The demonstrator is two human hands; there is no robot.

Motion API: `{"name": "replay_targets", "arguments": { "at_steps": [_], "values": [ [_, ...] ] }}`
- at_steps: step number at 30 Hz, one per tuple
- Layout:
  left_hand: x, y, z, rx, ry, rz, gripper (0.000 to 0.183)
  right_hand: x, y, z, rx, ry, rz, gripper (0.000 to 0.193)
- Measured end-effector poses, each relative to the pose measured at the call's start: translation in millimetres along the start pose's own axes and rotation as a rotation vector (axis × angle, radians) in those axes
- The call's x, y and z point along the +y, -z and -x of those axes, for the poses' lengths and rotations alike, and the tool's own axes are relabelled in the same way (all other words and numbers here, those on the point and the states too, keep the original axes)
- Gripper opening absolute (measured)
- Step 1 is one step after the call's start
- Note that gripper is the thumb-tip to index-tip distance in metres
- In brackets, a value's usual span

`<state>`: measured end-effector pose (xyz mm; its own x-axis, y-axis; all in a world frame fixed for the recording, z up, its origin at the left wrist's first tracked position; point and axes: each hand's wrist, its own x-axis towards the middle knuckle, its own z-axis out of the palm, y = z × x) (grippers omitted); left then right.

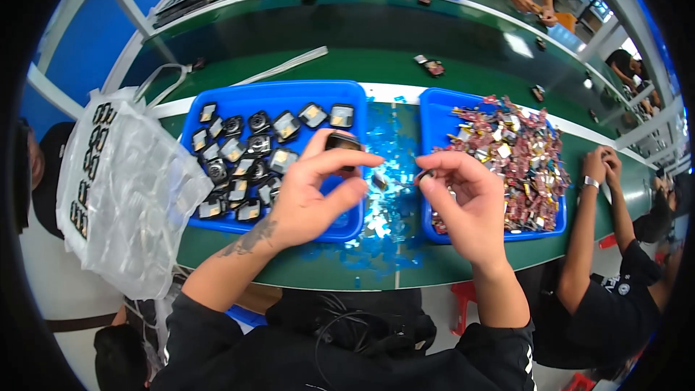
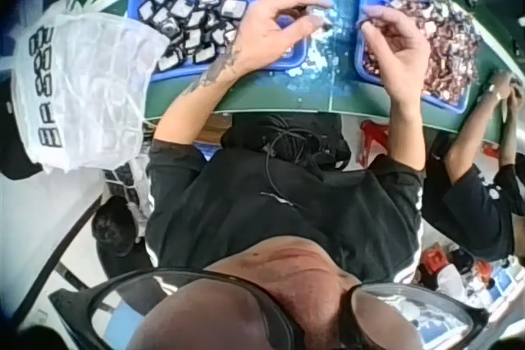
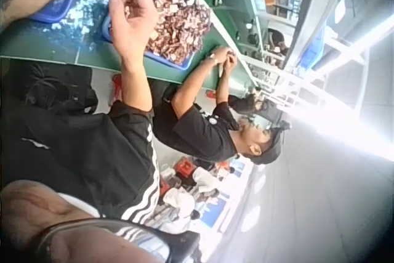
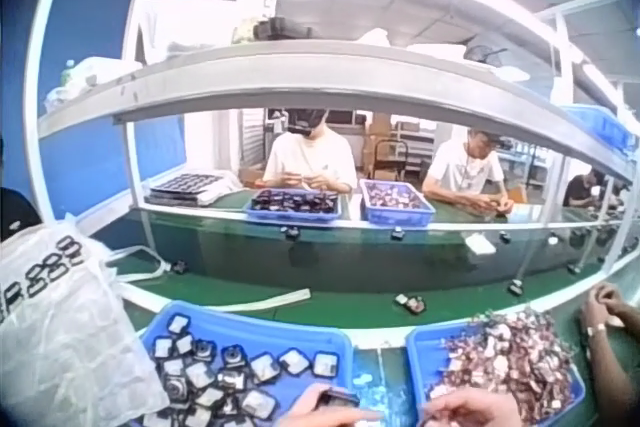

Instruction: Manually assembling small electronic device components, specifically connecting batteries and ribbon cables into smartwatch-style housings.

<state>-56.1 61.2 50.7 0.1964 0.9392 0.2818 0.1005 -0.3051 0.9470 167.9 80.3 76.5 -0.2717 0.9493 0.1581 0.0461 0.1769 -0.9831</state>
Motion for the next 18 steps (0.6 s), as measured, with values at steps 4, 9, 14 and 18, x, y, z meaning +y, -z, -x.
{"name": "replay_targets", "arguments": {
  "at_steps": [4,9,14,18],
  "values": [
    [0,-2,2,-0.023,-0.095,-0.189,0.031,7,-15,-1,-0.064,0.107,0.099,0.019],
    [-2,-3,5,-0.013,-0.079,-0.135,0.017,9,-23,-1,-0.149,-0.01,-0.046,0.013],
    [0,-1,6,0.048,-0.136,-0.185,0.012,8,-27,-1,-0.164,-0.025,-0.175,0.008],
    [-2,-3,8,0.092,-0.206,-0.206,0.011,9,-22,-2,-0.22,-0.091,-0.181,0.008]
  ]
}}
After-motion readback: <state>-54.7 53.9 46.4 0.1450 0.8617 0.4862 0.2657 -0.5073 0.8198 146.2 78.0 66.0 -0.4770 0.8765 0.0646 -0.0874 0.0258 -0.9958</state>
